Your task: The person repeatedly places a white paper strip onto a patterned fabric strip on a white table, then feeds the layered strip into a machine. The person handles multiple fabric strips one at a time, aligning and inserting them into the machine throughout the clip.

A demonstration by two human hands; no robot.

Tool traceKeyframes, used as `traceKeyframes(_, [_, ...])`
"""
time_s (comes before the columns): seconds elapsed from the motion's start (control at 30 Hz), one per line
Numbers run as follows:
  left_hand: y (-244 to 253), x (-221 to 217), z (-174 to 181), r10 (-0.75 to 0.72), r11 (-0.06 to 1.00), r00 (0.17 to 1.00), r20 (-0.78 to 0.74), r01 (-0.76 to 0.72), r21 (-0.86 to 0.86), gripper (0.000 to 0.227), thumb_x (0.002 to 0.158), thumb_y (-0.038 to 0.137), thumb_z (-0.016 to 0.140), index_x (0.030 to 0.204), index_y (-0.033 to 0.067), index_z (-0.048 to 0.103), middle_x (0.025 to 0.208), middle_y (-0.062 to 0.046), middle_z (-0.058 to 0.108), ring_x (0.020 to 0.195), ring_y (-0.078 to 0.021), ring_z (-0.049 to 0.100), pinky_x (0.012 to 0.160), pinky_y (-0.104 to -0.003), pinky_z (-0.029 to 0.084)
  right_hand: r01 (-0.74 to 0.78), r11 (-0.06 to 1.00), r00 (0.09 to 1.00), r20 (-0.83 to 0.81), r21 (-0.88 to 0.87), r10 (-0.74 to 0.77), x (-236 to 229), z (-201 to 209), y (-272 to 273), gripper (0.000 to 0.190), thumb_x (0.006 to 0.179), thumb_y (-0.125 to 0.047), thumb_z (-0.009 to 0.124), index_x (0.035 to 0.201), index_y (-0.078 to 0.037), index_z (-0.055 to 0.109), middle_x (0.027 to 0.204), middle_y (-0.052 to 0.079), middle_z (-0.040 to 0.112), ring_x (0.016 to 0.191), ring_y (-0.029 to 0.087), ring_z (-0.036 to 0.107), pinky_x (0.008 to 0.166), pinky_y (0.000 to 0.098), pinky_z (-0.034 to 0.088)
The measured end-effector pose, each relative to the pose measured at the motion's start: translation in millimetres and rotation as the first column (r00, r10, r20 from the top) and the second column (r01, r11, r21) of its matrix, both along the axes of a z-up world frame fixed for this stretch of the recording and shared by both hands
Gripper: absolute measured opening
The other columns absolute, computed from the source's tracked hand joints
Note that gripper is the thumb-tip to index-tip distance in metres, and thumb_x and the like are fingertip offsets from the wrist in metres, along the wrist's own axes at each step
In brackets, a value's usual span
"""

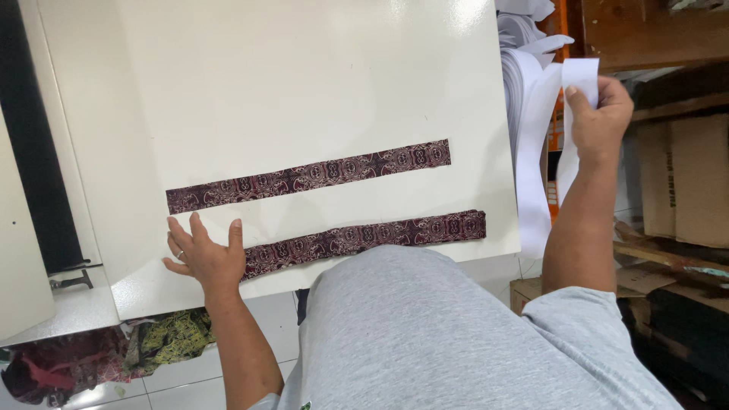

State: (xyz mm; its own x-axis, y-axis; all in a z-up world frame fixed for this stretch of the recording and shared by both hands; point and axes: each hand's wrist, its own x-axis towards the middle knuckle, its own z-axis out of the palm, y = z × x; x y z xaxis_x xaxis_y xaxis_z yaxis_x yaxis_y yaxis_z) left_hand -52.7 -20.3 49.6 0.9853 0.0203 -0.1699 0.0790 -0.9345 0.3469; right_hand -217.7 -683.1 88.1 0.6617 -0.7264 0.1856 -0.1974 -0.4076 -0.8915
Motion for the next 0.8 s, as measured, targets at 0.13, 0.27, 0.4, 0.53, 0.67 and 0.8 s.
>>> traceKeyframes(0.13, [-21, -8, 7, -0.089, 0.992, 0.995, 0.035, 0.092, -0.090, 0.083, 0.093, 0.060, 0.065, 0.151, 0.0043, 0.047, 0.167, -0.024, 0.020, 0.154, -0.0465, 0.014, 0.116, -0.074, -0.003, -0.083, 0.977, 0.993, 0.068, -0.194, 0.097, 22, 24, -5, 0.018, 0.106, 0.003, 0.072, 0.124, 0.005, 0.070, 0.113, 0.014, 0.075, 0.099, 0.016, 0.071, 0.088, 0.0306, 0.058])
traceKeyframes(0.27, [-38, -13, 9, -0.177, 0.976, 0.981, 0.074, 0.185, -0.114, 0.083, 0.093, 0.061, 0.065, 0.151, 0.0039, 0.048, 0.167, -0.023, 0.023, 0.153, -0.0439, 0.018, 0.117, -0.074, -0.001, -0.105, 0.776, 0.992, -0.118, -0.622, 0.039, 56, 46, -12, 0.021, 0.096, 0.006, 0.068, 0.117, 0.006, 0.072, 0.107, 0.016, 0.077, 0.097, 0.021, 0.077, 0.084, 0.0360, 0.061])
traceKeyframes(0.4, [-38, -20, 23, -0.170, 0.972, 0.980, 0.104, 0.184, -0.148, 0.080, 0.093, 0.060, 0.064, 0.148, 0.0030, 0.051, 0.164, -0.024, 0.029, 0.152, -0.0432, 0.024, 0.116, -0.071, 0.000, -0.038, 0.636, 0.998, -0.062, -0.771, -0.015, 78, 91, 4, 0.019, 0.097, 0.003, 0.071, 0.116, 0.003, 0.074, 0.101, 0.015, 0.078, 0.089, 0.021, 0.078, 0.076, 0.0339, 0.063])
traceKeyframes(0.53, [-49, -25, 46, -0.157, 0.917, 0.981, 0.113, 0.188, -0.353, 0.079, 0.097, 0.066, 0.057, 0.146, 0.0042, 0.051, 0.155, -0.019, 0.051, 0.146, -0.0354, 0.047, 0.124, -0.058, 0.025, -0.276, 0.764, 0.955, -0.080, -0.584, 0.284, 75, 136, 67, 0.011, 0.109, 0.009, 0.071, 0.120, 0.009, 0.071, 0.107, 0.022, 0.075, 0.086, 0.027, 0.073, 0.068, 0.0319, 0.055])
traceKeyframes(0.67, [-95, -42, 65, -0.366, 0.542, 0.923, -0.115, 0.111, -0.833, 0.095, 0.086, 0.076, 0.058, 0.151, 0.0062, 0.053, 0.149, -0.019, 0.058, 0.140, -0.0330, 0.053, 0.117, -0.054, 0.041, -0.749, 0.539, 0.636, -0.191, -0.385, 0.748, 85, 141, 183, 0.026, 0.102, -0.008, 0.078, 0.126, -0.006, 0.068, 0.108, 0.013, 0.077, 0.086, 0.018, 0.076, 0.067, 0.0284, 0.063])
traceKeyframes(0.8, [-125, -53, 69, -0.556, -0.149, 0.831, 0.030, -0.064, -0.987, 0.097, 0.088, 0.072, 0.065, 0.154, 0.0064, 0.039, 0.146, -0.017, 0.054, 0.127, -0.0249, 0.058, 0.108, -0.043, 0.050, -0.940, 0.298, 0.248, -0.264, 0.169, 0.932, 77, 133, 281, 0.032, 0.086, -0.015, 0.081, 0.117, -0.010, 0.076, 0.085, 0.009, 0.080, 0.067, 0.019, 0.076, 0.062, 0.0334, 0.059])
